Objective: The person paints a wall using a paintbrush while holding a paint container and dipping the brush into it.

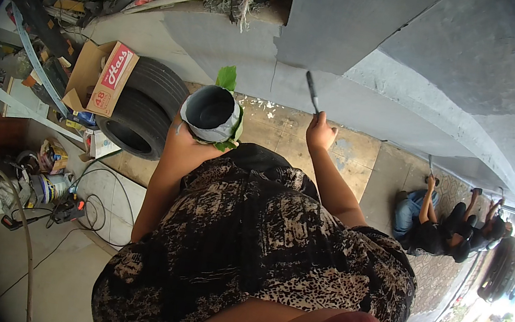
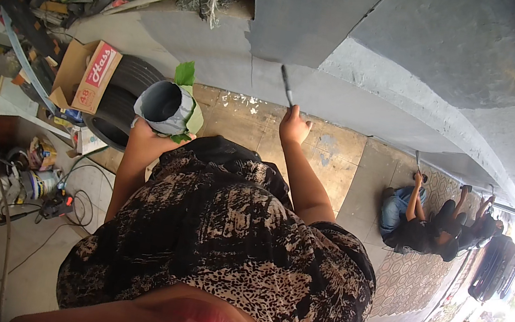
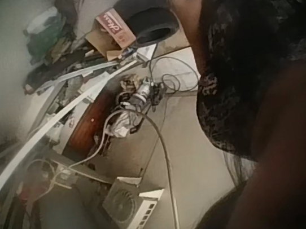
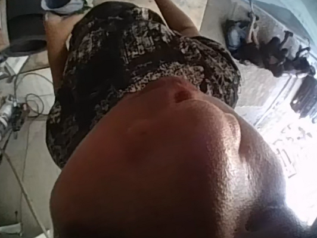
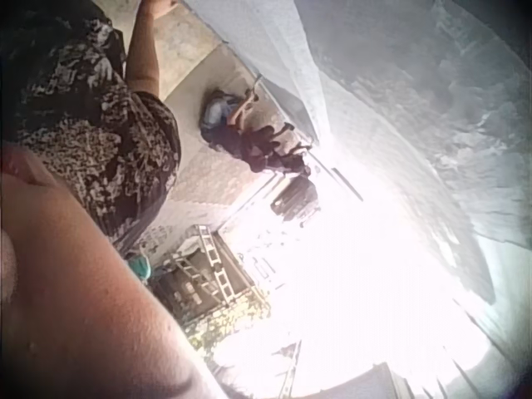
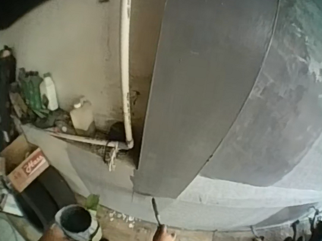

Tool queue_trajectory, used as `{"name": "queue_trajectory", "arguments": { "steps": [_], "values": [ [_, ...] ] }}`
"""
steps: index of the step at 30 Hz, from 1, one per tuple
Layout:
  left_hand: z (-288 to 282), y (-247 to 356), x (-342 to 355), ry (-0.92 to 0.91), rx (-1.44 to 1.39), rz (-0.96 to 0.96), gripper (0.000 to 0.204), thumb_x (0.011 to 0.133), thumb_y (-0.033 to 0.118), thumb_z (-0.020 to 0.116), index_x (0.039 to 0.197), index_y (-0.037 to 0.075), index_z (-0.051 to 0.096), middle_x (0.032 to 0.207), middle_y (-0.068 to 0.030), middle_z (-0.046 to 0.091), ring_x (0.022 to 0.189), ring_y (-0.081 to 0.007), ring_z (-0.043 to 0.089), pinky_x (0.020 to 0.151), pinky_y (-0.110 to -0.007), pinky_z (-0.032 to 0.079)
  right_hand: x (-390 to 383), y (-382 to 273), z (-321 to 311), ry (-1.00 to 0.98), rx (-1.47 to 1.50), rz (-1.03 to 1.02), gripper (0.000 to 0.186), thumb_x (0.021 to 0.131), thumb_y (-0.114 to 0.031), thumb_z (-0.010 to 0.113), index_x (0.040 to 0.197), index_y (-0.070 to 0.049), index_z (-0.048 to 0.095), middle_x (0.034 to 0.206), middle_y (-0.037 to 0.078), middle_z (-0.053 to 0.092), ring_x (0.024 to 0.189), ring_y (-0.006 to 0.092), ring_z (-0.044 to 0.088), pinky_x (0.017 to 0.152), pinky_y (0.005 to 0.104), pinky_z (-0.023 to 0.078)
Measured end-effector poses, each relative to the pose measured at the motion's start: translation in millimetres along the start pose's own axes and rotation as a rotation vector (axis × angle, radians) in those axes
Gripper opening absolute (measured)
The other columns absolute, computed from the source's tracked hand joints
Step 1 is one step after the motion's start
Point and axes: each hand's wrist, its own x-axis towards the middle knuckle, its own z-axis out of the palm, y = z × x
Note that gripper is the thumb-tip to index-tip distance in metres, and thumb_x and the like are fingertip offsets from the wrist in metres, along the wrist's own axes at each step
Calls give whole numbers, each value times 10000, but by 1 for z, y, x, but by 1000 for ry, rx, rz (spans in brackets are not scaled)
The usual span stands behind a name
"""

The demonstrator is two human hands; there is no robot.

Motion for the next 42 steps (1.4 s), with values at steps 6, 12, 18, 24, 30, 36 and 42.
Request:
{"name": "queue_trajectory", "arguments": {
  "steps": [6, 12, 18, 24, 30, 36, 42],
  "values": [
    [-1, 0, -2, 2, -61, -34, 836, 646, 104, 979, 1347, -8, 537, 1268, -113, 662, 1163, -201, 658, 1003, -351, 530, 28, -13, 2, 7, 20, -117, 178, 1050, -328, 502, 1053, -154, 542, 736, 133, 724, 677, 376, 699, 865, 549, 455],
    [1, 9, -1, 3, -39, -26, 837, 652, 102, 978, 1353, -9, 535, 1272, -108, 661, 1161, -192, 658, 1002, -351, 532, 28, 21, -2, 161, 38, 202, 177, 1054, -336, 511, 1084, -165, 543, 742, 144, 726, 695, 407, 701, 885, 564, 454],
    [3, 3, -6, 31, -17, -46, 819, 657, 119, 981, 1340, -9, 548, 1259, -101, 666, 1150, -186, 660, 992, -348, 535, 4, 15, 1, 63, 45, -41, 165, 1041, -333, 536, 1056, -168, 545, 739, 130, 724, 655, 388, 685, 868, 548, 459],
    [13, 19, -2, -22, -45, -62, 765, 662, 112, 976, 1302, -12, 576, 1236, -100, 678, 1124, -173, 664, 971, -339, 542, 49, 3, 4, 73, 13, 14, 181, 1055, -346, 497, 1066, -173, 548, 755, 144, 732, 697, 402, 700, 830, 553, 456],
    [19, 25, -3, 7, 5, 5, 640, 668, 94, 971, 1206, -13, 640, 1153, -80, 715, 1045, -160, 688, 939, -332, 551, 28, 53, 1, 155, 45, 327, 188, 1057, -356, 494, 1104, -182, 547, 763, 144, 737, 712, 410, 709, 891, 572, 454],
    [26, 27, -5, -7, -16, -23, 591, 678, 81, 962, 1178, -11, 659, 1132, -78, 727, 1029, -157, 694, 926, -329, 553, 8, 45, -4, 123, 29, -9, 186, 1046, -338, 520, 1033, -153, 539, 727, 139, 718, 656, 389, 685, 860, 544, 464],
    [42, 44, -1, -27, 82, 99, 478, 701, 53, 944, 1107, -31, 706, 1050, -66, 754, 966, -141, 708, 890, -319, 557, 52, 48, -10, 136, 4, 67, 192, 1054, -360, 501, 1057, -174, 547, 735, 143, 728, 674, 396, 705, 859, 563, 467]
  ]
}}
